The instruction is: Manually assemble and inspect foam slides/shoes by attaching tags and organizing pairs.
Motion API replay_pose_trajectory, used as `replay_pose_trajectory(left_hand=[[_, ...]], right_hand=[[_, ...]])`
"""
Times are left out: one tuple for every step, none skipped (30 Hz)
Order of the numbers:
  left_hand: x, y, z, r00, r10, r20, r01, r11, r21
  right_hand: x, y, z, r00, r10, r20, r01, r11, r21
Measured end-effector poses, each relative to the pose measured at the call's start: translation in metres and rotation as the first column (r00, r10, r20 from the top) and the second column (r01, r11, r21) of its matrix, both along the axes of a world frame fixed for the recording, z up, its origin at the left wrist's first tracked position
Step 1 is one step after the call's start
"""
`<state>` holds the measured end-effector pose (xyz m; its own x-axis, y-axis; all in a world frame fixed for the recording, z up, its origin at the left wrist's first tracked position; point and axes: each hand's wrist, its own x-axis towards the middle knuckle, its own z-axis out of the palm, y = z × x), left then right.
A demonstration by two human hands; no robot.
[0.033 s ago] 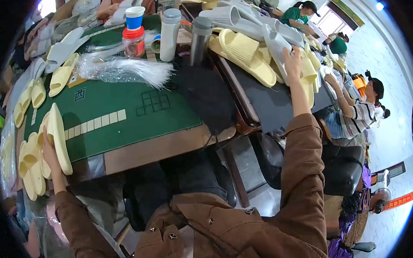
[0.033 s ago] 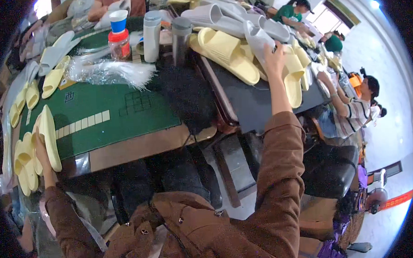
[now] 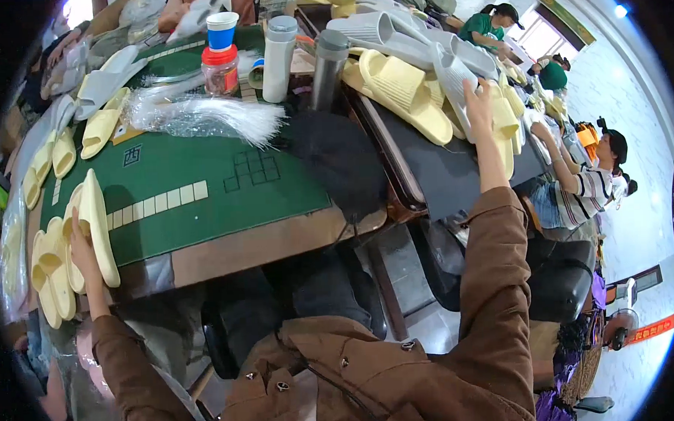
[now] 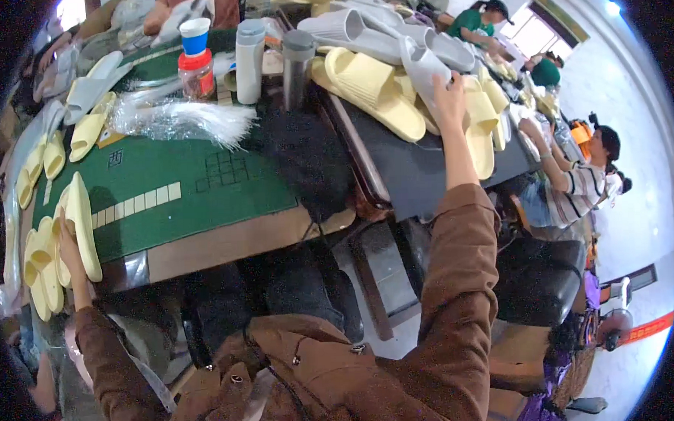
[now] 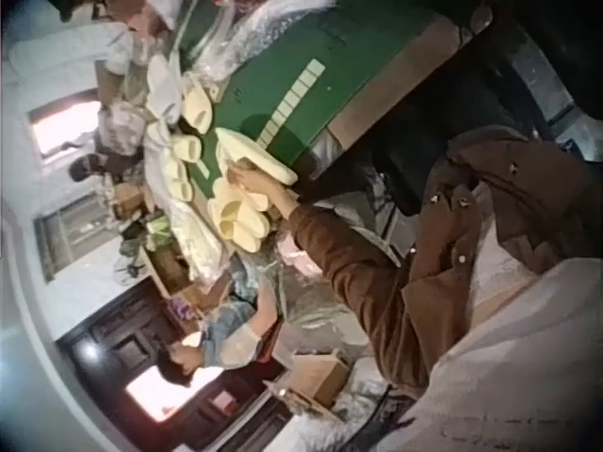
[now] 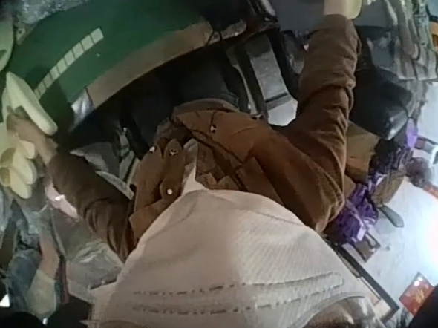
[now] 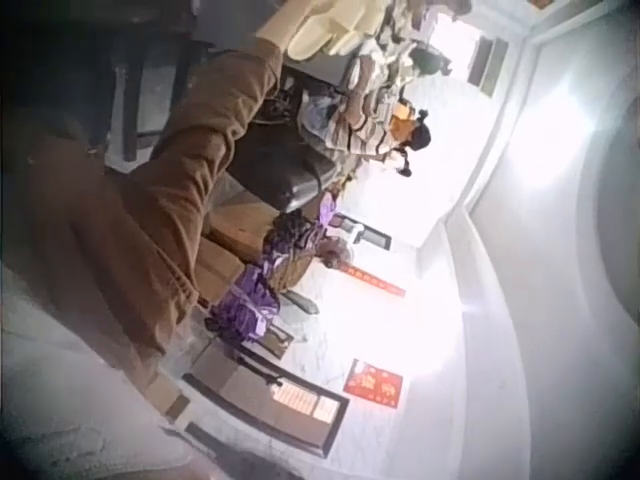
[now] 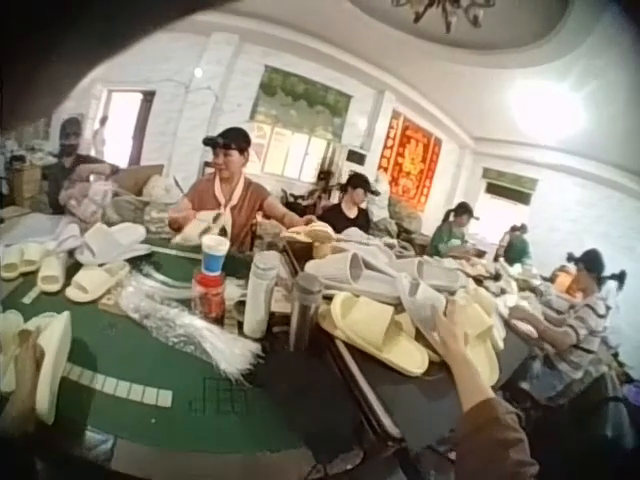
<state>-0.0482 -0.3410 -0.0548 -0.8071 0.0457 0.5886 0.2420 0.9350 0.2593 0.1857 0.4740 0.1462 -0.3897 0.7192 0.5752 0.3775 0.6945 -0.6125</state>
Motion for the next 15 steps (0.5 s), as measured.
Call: replay_pose_trajectory(left_hand=[[0.011, -0.001, 0.004, 1.0, 0.018, 0.0, -0.018, 1.0, -0.009], [0.02, 0.0, 0.009, 0.998, 0.048, 0.028, -0.047, 0.999, -0.026], [0.029, -0.007, 0.016, 0.995, 0.082, 0.048, -0.08, 0.996, -0.043], [0.03, -0.01, 0.016, 0.994, 0.083, 0.076, -0.081, 0.996, -0.021], [0.029, 0.002, 0.015, 0.995, 0.067, 0.075, -0.067, 0.998, -0.007], [0.028, 0.017, 0.012, 0.996, 0.042, 0.079, -0.043, 0.999, 0.017], [0.03, 0.025, 0.013, 0.996, 0.027, 0.081, -0.029, 0.999, 0.032], [0.035, 0.015, 0.013, 0.994, 0.049, 0.094, -0.05, 0.999, 0.017], [0.039, 0.008, 0.012, 0.994, 0.064, 0.093, -0.065, 0.998, 0.005], [0.038, 0.011, 0.007, 0.994, 0.085, 0.063, -0.082, 0.996, -0.045], [0.037, 0.009, 0.0, 0.993, 0.11, 0.033, -0.107, 0.989, -0.102], [0.033, 0.005, -0.009, 0.973, 0.209, 0.097, -0.189, 0.965, -0.181], [0.031, 0.009, -0.013, 0.974, 0.201, 0.102, -0.181, 0.967, -0.18], [0.031, 0.01, -0.014, 0.972, 0.204, 0.119, -0.18, 0.967, -0.181], [0.03, 0.013, -0.016, 0.969, 0.204, 0.137, -0.178, 0.967, -0.182]], right_hand=[[-0.008, -0.009, -0.003, 1.0, 0.018, 0.0, -0.018, 1.0, -0.009], [-0.011, -0.017, -0.005, 0.994, 0.109, -0.006, -0.109, 0.99, -0.092], [-0.018, -0.026, -0.004, 0.979, 0.202, -0.026, -0.204, 0.964, -0.172], [-0.02, -0.018, 0.002, 0.986, 0.164, 0.03, -0.159, 0.979, -0.127], [-0.017, 0.002, 0.01, 0.988, 0.149, 0.029, -0.145, 0.983, -0.114], [-0.015, 0.023, 0.019, 0.972, 0.205, -0.116, -0.229, 0.936, -0.267], [-0.016, 0.038, 0.023, 0.932, 0.241, -0.27, -0.336, 0.851, -0.403], [-0.024, 0.031, 0.031, 0.926, 0.171, -0.338, -0.319, 0.834, -0.451], [-0.037, 0.027, 0.038, 0.923, 0.181, -0.34, -0.331, 0.824, -0.461], [-0.041, 0.037, 0.054, 0.848, 0.222, -0.481, -0.407, 0.854, -0.323], [-0.044, 0.044, 0.067, 0.75, 0.276, -0.601, -0.463, 0.868, -0.178], [-0.041, 0.052, 0.083, 0.751, 0.271, -0.602, -0.424, 0.897, -0.125], [-0.037, 0.056, 0.099, 0.757, 0.264, -0.598, -0.38, 0.922, -0.073], [-0.035, 0.058, 0.113, 0.717, 0.252, -0.65, -0.355, 0.935, -0.029], [-0.03, 0.058, 0.128, 0.674, 0.242, -0.698, -0.324, 0.946, 0.014]])
